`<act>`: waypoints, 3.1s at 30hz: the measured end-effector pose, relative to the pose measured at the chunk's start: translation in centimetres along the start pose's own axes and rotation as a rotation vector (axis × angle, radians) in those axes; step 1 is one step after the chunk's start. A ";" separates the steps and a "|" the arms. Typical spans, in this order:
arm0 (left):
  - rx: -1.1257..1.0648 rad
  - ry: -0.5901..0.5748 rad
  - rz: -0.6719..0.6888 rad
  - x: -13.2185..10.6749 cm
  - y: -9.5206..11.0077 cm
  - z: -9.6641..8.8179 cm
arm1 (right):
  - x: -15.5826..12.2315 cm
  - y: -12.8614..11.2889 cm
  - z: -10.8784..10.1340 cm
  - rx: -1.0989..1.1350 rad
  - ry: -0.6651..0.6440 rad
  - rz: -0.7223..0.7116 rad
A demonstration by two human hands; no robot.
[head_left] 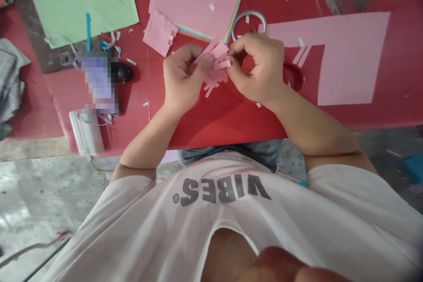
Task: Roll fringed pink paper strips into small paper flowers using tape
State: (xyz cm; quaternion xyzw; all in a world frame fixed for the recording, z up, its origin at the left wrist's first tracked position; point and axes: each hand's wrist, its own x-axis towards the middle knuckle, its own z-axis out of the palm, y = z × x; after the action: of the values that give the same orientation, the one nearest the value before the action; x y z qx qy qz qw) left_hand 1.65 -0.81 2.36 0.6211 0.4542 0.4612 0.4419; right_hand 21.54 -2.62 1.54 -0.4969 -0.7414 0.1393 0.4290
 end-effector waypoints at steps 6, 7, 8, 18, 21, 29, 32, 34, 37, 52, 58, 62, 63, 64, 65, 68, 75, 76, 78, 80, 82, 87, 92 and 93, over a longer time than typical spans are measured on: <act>-0.036 -0.006 -0.040 0.0 0.1 0.0 | -0.1 -0.2 -0.1 -0.042 -0.033 0.002; -0.054 -0.015 -0.051 0.0 0.0 0.0 | -0.1 -0.2 -0.1 -0.043 -0.042 0.001; -0.075 -0.025 -0.065 0.1 -0.1 0.1 | -0.1 -0.1 -0.1 -0.044 -0.051 -0.001; -0.154 -0.045 -0.140 0.2 -0.3 0.1 | -0.1 0.3 0.0 -0.116 -0.106 -0.041; -0.165 -0.065 -0.160 0.2 0.0 0.2 | -0.2 0.4 0.1 -0.129 -0.126 -0.054; -0.287 -0.173 -0.211 0.4 -0.2 0.3 | -0.3 0.4 0.2 -0.112 -0.150 -0.058; -0.384 -0.214 -0.190 0.6 -0.6 0.2 | -0.3 0.3 0.1 -0.122 -0.166 -0.037; -0.437 -0.215 -0.201 0.7 -0.9 0.3 | -0.3 0.2 0.1 -0.134 -0.182 -0.024; -0.473 -0.193 -0.226 0.7 -1.5 0.4 | -0.2 0.2 0.0 -0.139 -0.191 -0.014; -0.524 -0.197 -0.294 0.6 -0.6 0.5 | -0.1 0.1 -0.2 -0.153 -0.173 -0.082; -0.482 -0.216 -0.281 0.6 -1.3 0.3 | -0.2 -0.2 -0.1 -0.180 -0.174 -0.047; -0.321 -0.151 -0.157 0.6 -1.0 0.1 | -0.2 -0.7 -0.1 -0.134 -0.179 0.006; -0.266 -0.132 -0.114 0.5 -0.8 0.1 | -0.2 -0.8 -0.1 -0.107 -0.168 0.017; -0.216 -0.117 -0.076 0.5 -0.6 0.1 | -0.2 -0.9 -0.2 -0.079 -0.158 0.030; -0.181 -0.104 -0.043 0.5 -0.4 0.0 | -0.1 -1.0 -0.2 -0.049 -0.151 0.048; -0.150 -0.095 0.013 0.3 0.0 0.0 | 0.0 -0.9 -0.1 0.033 -0.164 0.118; -0.205 -0.097 0.027 0.1 0.0 0.4 | -0.2 0.2 1.4 0.181 -0.119 0.192; -0.198 -0.103 0.023 0.1 0.0 0.4 | -0.2 0.3 1.5 0.196 -0.110 0.202; -0.168 -0.109 0.011 0.1 0.2 0.3 | -0.1 0.4 1.7 0.221 -0.101 0.221; -0.146 -0.112 0.015 0.1 0.5 0.3 | -0.1 0.6 1.8 0.247 -0.099 0.232; -0.142 -0.110 0.034 0.1 0.7 0.2 | 0.0 0.7 1.9 0.264 -0.092 0.232; -0.157 -0.118 0.034 0.3 0.7 0.0 | 0.0 0.4 1.5 0.241 -0.102 0.211; -0.236 -0.150 0.051 0.5 0.1 0.0 | 0.3 -0.9 0.5 0.124 -0.139 0.222; -0.243 -0.157 0.052 0.5 -0.1 0.0 | 0.4 -1.0 0.4 0.110 -0.142 0.219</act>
State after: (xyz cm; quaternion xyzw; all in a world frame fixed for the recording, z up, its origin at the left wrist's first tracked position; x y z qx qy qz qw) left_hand 1.73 -0.31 2.38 0.6088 0.3429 0.4741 0.5357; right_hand 20.54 -2.70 2.13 -0.5396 -0.7025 0.2604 0.3841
